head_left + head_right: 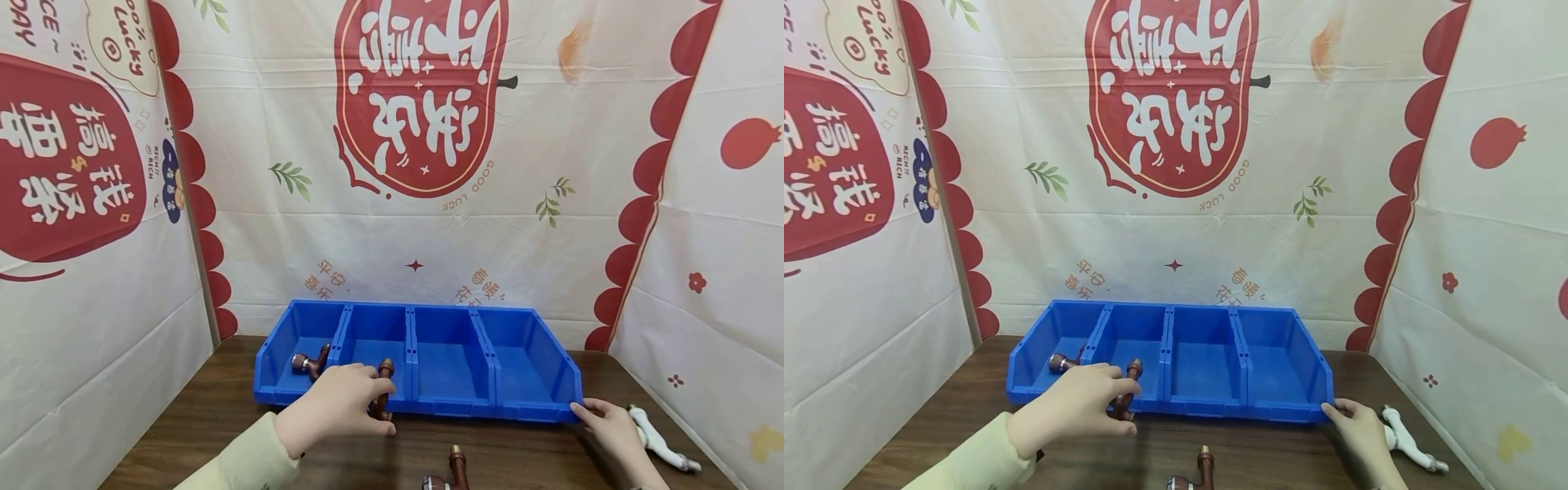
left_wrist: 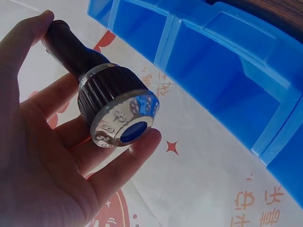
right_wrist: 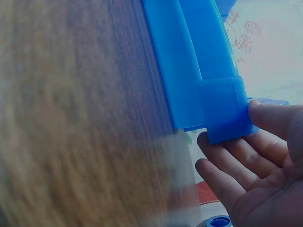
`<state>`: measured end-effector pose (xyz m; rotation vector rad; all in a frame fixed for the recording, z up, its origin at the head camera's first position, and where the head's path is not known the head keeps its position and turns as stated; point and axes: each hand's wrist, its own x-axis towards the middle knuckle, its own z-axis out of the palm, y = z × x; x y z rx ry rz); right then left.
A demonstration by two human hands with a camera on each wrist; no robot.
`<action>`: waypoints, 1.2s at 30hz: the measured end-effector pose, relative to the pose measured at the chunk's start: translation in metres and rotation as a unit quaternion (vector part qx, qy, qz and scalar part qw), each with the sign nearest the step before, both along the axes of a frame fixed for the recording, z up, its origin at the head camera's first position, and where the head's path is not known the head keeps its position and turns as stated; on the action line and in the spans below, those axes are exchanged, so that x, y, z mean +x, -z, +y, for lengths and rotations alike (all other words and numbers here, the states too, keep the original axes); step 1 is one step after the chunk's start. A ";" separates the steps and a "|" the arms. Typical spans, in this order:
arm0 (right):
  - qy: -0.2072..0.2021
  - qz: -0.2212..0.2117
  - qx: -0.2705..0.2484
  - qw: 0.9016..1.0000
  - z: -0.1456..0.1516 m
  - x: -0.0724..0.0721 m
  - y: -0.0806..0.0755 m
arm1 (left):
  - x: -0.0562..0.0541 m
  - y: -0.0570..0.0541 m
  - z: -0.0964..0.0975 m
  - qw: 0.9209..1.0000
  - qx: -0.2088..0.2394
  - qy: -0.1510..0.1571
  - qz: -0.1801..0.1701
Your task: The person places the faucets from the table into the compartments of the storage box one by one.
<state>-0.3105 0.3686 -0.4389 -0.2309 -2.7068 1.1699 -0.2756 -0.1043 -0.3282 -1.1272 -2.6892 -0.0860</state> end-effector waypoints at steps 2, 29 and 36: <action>0.000 0.000 0.000 1.000 0.000 0.000 0.000 | -0.001 -0.001 0.000 1.000 -0.001 -0.003 0.000; -0.004 0.011 -0.005 1.000 0.002 0.000 0.004 | -0.013 -0.009 -0.001 1.000 0.011 -0.023 -0.004; -0.005 0.015 -0.004 1.000 0.002 0.001 0.004 | -0.018 -0.009 -0.001 1.000 0.006 -0.025 0.001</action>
